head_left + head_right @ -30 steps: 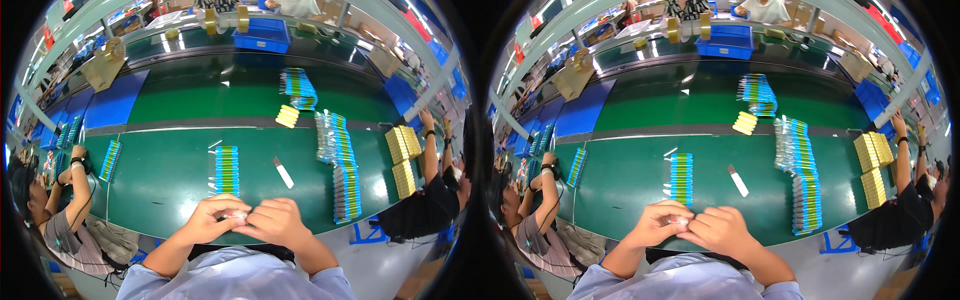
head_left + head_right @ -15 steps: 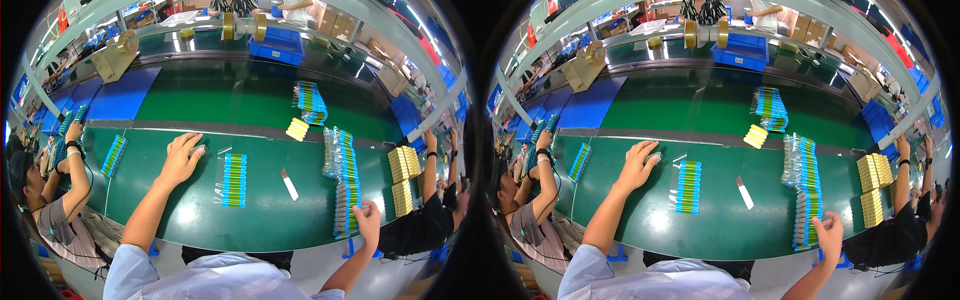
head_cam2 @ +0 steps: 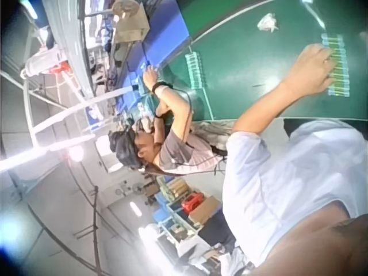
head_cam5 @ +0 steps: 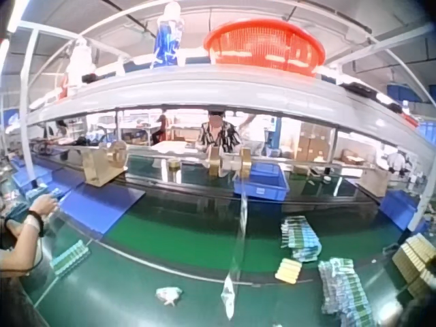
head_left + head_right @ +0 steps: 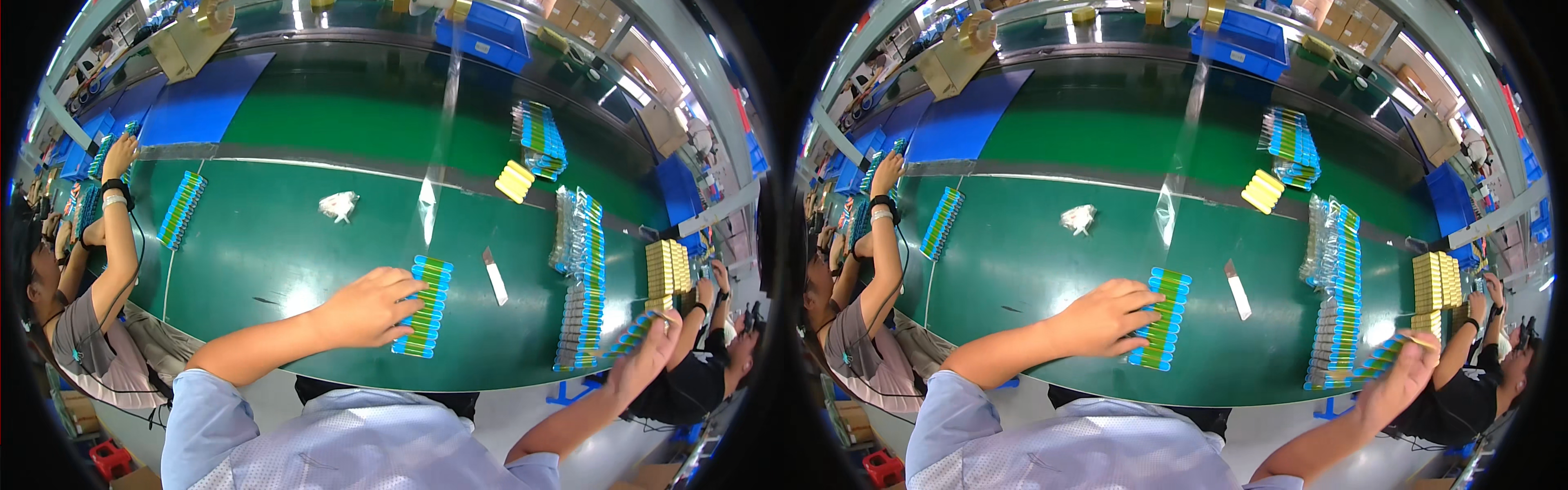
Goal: The person assembles electronic components by hand, packaging them into plastic sleeves on a production line.
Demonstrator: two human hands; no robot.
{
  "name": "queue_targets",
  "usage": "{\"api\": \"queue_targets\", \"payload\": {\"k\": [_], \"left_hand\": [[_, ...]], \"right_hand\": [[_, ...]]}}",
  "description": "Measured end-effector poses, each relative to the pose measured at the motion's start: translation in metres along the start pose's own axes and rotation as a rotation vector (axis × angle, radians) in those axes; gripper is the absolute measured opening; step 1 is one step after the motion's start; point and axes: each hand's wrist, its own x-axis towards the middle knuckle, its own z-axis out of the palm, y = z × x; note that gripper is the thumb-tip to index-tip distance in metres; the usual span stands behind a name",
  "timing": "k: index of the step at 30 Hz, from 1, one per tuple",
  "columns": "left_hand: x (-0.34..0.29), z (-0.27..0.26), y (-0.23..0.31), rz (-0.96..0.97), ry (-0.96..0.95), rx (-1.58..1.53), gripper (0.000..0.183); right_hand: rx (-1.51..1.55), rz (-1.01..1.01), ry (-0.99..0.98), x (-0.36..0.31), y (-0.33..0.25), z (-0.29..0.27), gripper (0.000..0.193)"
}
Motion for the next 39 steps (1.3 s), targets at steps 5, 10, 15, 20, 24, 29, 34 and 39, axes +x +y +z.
{"api": "queue_targets", "payload": {"k": [5,10,15,20,24,29,34,39], "left_hand": [[-0.001,0.008,-0.002,-0.018,0.012,0.007,0.058],[-0.002,0.006,-0.006,-0.015,0.060,0.032,0.063],[-0.004,0.005,-0.009,-0.015,0.036,0.012,0.062],[-0.006,0.004,-0.010,-0.017,0.031,0.015,0.062],[-0.004,0.004,-0.011,-0.016,0.022,0.019,0.061],[0.000,0.000,-0.010,-0.012,0.007,0.009,0.061],[0.002,0.001,-0.009,-0.024,-0.003,0.016,0.061],[0.003,0.000,-0.005,-0.021,-0.017,0.054,0.060]], "right_hand": [[0.192,0.312,-0.353,-0.026,0.024,0.155,0.017],[0.419,0.464,-0.484,-0.044,0.079,0.257,0.018],[0.233,0.408,-0.532,-0.046,0.117,0.288,0.016],[0.176,0.300,-0.463,-0.046,0.125,0.295,0.015],[0.183,0.303,-0.461,-0.044,0.122,0.295,0.014],[0.133,0.166,-0.411,-0.042,0.124,0.298,0.014],[0.082,0.121,-0.408,-0.043,0.115,0.299,0.014],[0.052,0.058,-0.416,-0.042,0.105,0.298,0.014]]}}
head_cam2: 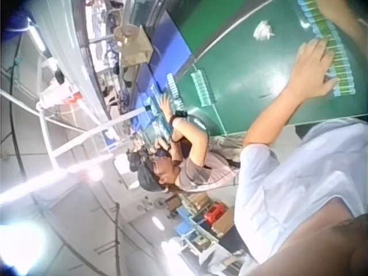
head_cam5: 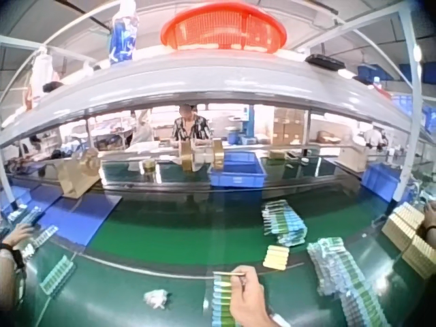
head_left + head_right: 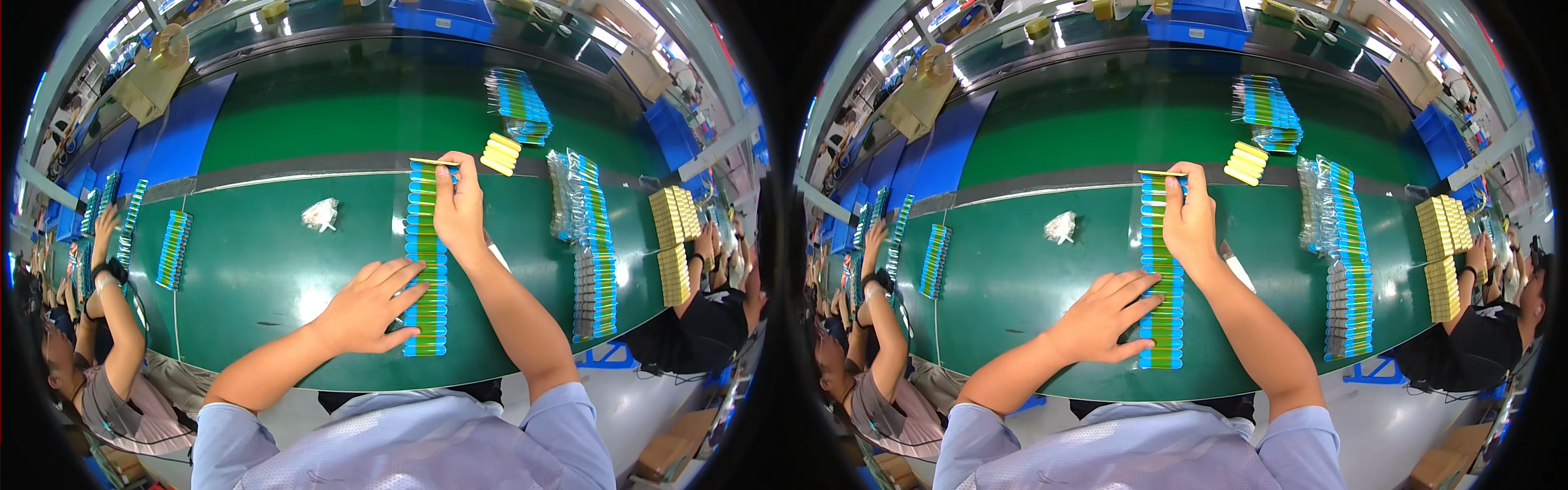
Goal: The person assembles electronic components by hand, packaging them into plastic sleeves on a production line.
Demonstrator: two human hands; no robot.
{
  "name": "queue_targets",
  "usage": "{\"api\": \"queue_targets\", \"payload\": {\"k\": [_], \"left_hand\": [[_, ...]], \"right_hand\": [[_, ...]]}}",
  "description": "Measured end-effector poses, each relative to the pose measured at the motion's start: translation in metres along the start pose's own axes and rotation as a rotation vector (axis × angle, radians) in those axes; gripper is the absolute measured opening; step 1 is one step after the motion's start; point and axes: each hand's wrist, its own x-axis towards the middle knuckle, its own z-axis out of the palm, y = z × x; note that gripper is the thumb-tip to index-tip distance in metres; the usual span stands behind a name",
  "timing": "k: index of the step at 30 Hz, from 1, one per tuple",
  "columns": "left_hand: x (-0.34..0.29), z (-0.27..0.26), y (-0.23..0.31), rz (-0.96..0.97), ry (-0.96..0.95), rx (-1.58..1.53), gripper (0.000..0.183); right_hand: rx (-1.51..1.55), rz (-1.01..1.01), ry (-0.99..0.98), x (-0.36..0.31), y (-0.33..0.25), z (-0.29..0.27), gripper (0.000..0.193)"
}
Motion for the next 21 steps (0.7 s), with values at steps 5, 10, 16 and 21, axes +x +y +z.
{"api": "queue_targets", "payload": {"k": [5,10,16,21], "left_hand": [[0.001,-0.001,0.004,0.003,-0.008,0.023,0.060],[0.011,-0.001,0.001,-0.010,-0.063,0.067,0.063],[-0.001,-0.006,-0.003,-0.063,-0.025,0.066,0.064],[-0.002,0.011,-0.008,-0.029,0.031,0.016,0.066]], "right_hand": [[0.000,0.013,0.009,-0.002,0.000,-0.003,0.015],[0.005,-0.004,0.043,0.001,0.007,-0.009,0.016],[0.102,-0.043,-0.054,0.017,0.003,-0.002,0.009],[-0.410,-0.122,-0.188,0.043,0.023,-0.015,0.021]]}}
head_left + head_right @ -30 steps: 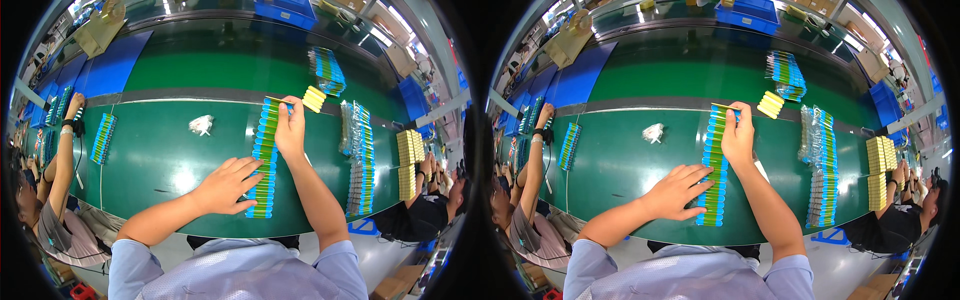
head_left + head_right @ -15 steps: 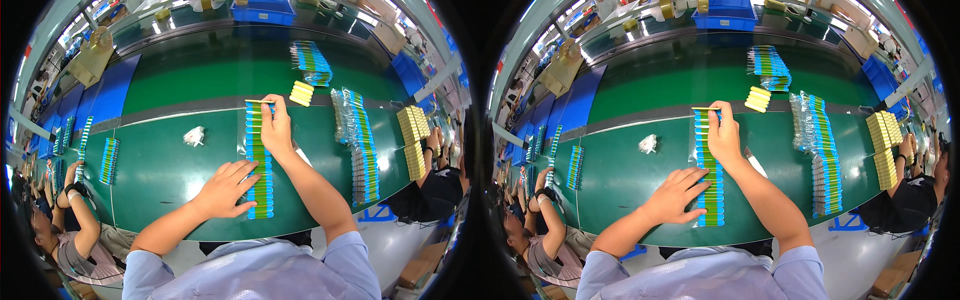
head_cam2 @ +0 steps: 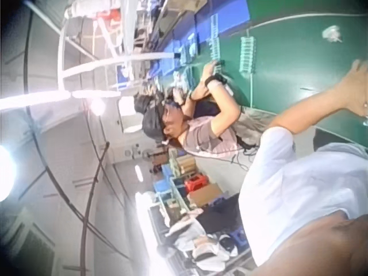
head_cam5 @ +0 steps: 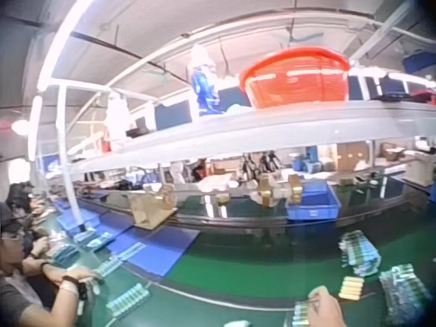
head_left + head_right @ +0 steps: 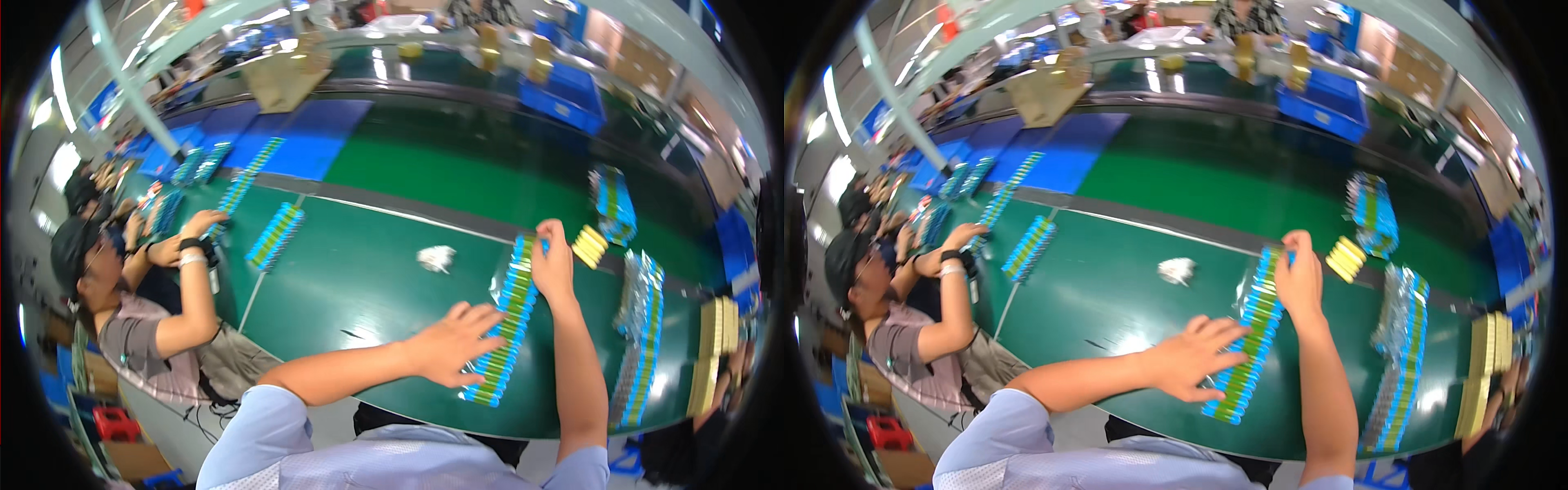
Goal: The person assembles electronic components by hand, packaging them into plastic sleeves on a production line.
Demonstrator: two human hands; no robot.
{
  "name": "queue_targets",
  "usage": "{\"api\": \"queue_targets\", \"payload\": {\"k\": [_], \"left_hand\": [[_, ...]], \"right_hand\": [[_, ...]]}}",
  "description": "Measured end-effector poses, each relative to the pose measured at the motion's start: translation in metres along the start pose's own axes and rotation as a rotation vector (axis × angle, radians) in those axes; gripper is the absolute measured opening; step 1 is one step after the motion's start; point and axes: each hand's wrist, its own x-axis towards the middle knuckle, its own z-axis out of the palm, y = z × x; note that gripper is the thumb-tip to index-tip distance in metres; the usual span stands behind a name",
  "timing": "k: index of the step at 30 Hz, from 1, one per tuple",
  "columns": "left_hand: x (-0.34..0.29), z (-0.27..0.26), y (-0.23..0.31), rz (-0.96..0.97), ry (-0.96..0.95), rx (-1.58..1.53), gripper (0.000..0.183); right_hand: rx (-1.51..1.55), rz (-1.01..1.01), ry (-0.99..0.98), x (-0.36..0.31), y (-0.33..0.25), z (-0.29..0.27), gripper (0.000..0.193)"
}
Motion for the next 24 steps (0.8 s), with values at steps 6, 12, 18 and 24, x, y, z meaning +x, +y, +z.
{"api": "queue_targets", "payload": {"k": [6,12,18,24], "left_hand": [[-0.011,0.000,0.002,0.025,0.051,-0.023,0.063],[-0.012,0.000,-0.007,0.042,0.037,-0.049,0.064],[-0.010,0.000,-0.007,0.073,0.067,-0.114,0.071],[-0.010,0.002,-0.004,0.139,0.039,-0.123,0.075]], "right_hand": [[-0.624,-0.054,0.001,0.016,0.015,0.044,0.034],[-0.020,0.222,-0.141,0.037,0.037,0.004,0.038],[-0.097,-0.169,0.258,-0.078,-0.081,-0.170,0.035],[-0.471,0.569,0.521,-0.169,-0.021,-0.282,0.061]]}}
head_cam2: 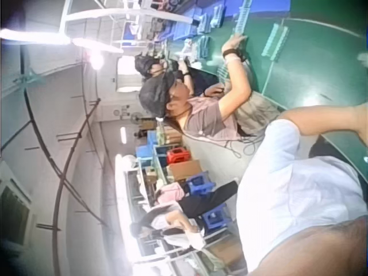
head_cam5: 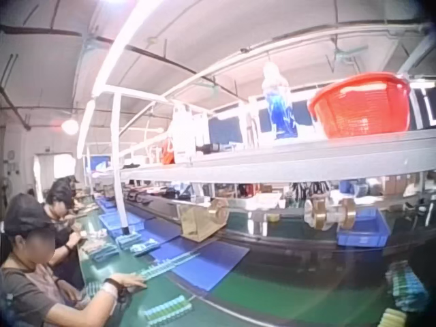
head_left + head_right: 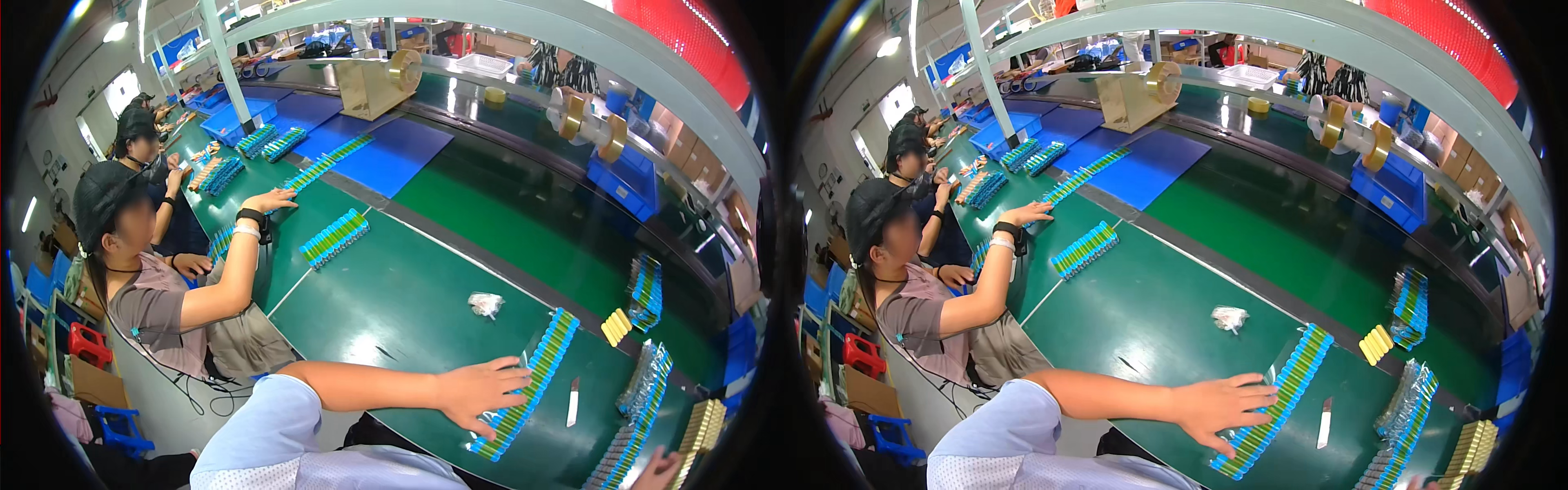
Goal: The person assembles electronic components by hand, packaging them into plastic sleeves on a production line.
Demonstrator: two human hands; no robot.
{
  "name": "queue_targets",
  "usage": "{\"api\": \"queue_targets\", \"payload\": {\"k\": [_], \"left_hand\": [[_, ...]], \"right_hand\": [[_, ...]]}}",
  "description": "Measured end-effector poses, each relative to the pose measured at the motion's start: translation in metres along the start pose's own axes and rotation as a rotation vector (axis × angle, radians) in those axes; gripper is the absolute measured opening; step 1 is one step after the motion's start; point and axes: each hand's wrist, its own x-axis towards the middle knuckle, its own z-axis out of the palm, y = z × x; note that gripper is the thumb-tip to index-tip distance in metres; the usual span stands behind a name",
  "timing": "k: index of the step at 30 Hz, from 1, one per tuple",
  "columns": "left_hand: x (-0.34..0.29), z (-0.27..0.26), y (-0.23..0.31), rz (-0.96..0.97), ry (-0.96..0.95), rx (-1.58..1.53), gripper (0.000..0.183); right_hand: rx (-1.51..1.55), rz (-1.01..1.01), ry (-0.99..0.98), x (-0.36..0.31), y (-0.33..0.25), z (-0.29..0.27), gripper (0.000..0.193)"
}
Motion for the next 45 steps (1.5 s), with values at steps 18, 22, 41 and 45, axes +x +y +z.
{"api": "queue_targets", "payload": {"k": [18,22,41,45], "left_hand": [[0.016,0.015,-0.017,0.005,0.118,0.013,0.051],[0.014,0.000,-0.016,0.030,0.060,-0.045,0.059],[0.026,-0.022,-0.027,-0.003,-0.046,0.084,0.070],[0.029,-0.023,-0.024,-0.005,-0.009,0.148,0.076]], "right_hand": [[0.284,-0.128,-0.235,0.013,0.037,-0.029,0.035],[1.211,-0.336,-0.770,-0.002,0.008,-0.006,0.059],[1.240,0.058,-0.729,-0.055,-0.178,0.267,0.029],[1.223,0.055,-0.759,-0.057,-0.180,0.279,0.028]]}}
